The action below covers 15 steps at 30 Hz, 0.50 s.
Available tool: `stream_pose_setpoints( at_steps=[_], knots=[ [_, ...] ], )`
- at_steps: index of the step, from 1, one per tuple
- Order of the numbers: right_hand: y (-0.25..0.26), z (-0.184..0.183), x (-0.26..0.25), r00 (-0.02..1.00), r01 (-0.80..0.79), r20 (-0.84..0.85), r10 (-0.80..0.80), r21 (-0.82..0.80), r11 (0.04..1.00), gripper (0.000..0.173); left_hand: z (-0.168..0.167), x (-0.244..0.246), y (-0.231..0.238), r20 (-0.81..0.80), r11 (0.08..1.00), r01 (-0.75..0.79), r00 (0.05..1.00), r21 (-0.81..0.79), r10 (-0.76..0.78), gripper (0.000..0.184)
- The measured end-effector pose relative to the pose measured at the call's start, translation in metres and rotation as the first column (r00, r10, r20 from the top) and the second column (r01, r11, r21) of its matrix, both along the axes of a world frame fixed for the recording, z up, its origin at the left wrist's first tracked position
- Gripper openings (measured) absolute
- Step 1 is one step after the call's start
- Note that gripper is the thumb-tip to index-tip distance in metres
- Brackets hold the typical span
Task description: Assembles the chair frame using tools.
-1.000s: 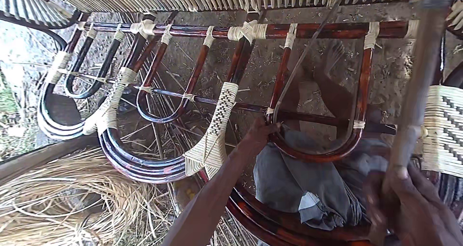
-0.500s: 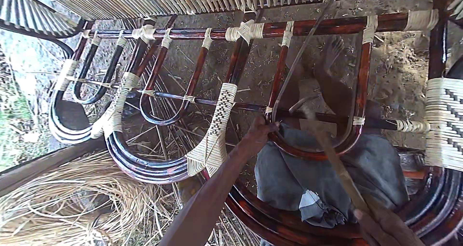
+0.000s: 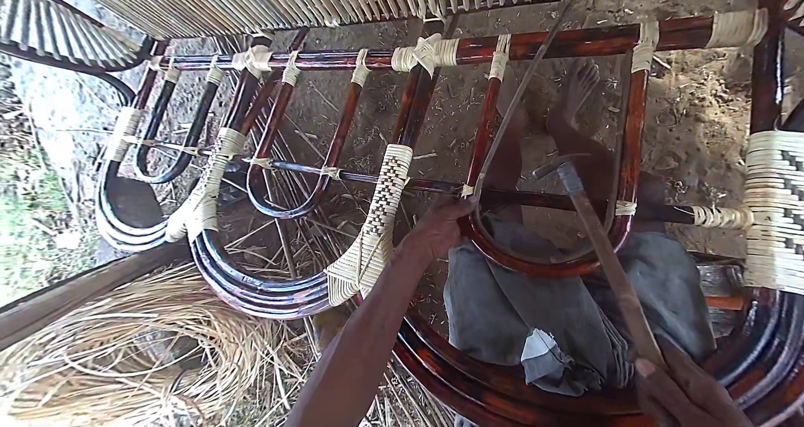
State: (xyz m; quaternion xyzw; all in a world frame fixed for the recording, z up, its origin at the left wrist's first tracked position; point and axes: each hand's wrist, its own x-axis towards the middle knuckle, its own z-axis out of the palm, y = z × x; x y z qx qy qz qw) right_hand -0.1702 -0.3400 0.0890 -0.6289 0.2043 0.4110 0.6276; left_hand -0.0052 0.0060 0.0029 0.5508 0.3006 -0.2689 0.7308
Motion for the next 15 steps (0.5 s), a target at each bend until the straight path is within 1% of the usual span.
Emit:
stream_pose_setpoints(
  at_steps=[2, 5, 8, 10, 12, 14, 15],
  knots=[
    [-0.006, 0.000, -0.001, 0.998, 0.056, -0.007, -0.055, 0.064, 0.996, 0.019, -0.004, 0.003, 0.001, -0.026, 0.999, -0.026, 0.999, 0.021, 0.026, 0.018],
    [-0.005, -0.003, -0.007, 0.998, 0.028, -0.050, -0.024, 0.074, 0.997, 0.020, -0.009, 0.000, -0.001, -0.022, 0.997, -0.062, 0.998, 0.044, 0.063, 0.016],
    [0.000, -0.004, -0.006, 0.996, 0.019, -0.092, -0.008, 0.112, 0.994, 0.021, -0.004, 0.002, -0.007, -0.007, 0.994, -0.064, 0.998, 0.086, 0.065, 0.015],
    [0.001, 0.001, -0.003, 0.997, 0.066, -0.042, -0.059, 0.174, 0.982, 0.021, -0.002, 0.004, -0.011, -0.004, 0.991, -0.046, 0.999, 0.126, 0.047, 0.017],
    [0.000, 0.005, -0.001, 0.993, 0.080, 0.070, -0.095, 0.193, 0.978, 0.030, -0.001, 0.006, -0.013, -0.008, 0.989, -0.031, 0.999, 0.146, 0.032, 0.017],
    [-0.002, 0.005, -0.004, 0.987, 0.046, 0.146, -0.066, 0.136, 0.990, 0.041, 0.000, 0.008, -0.015, -0.014, 0.988, -0.002, 1.000, 0.154, 0.004, 0.015],
    [-0.001, 0.003, -0.008, 0.988, 0.024, 0.150, -0.038, 0.094, 0.995, 0.040, 0.000, 0.008, -0.015, -0.019, 0.986, 0.028, 0.999, 0.162, -0.026, 0.015]
  ],
)
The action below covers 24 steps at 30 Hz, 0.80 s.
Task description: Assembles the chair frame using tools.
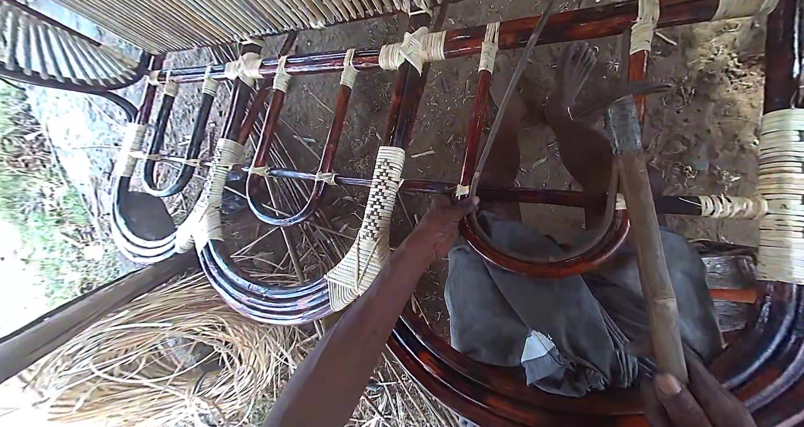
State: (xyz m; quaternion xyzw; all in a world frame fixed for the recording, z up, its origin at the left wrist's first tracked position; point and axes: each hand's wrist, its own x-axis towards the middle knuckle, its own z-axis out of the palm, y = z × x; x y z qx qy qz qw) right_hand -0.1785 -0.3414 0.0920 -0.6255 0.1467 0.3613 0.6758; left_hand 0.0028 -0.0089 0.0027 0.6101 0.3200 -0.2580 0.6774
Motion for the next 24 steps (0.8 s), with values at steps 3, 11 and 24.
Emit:
stream_pose_setpoints(
  at_steps=[3, 11, 24],
  knots=[
    [-0.001, -0.003, -0.002, 0.979, -0.139, -0.160, 0.127, -0.066, 0.988, 0.029, -0.001, 0.001, 0.003, -0.013, 0.995, 0.100, 0.995, 0.027, -0.100, 0.013],
    [0.004, -0.004, 0.010, 0.942, 0.327, 0.066, -0.329, 0.040, 0.944, 0.019, -0.006, 0.003, 0.012, -0.018, 0.977, 0.210, 0.978, 0.030, -0.210, 0.021],
    [-0.001, 0.002, 0.027, 0.911, 0.411, 0.017, -0.412, 0.055, 0.910, 0.018, -0.008, 0.002, 0.013, -0.040, 0.984, 0.178, 0.983, 0.002, -0.178, 0.019]
  ],
)
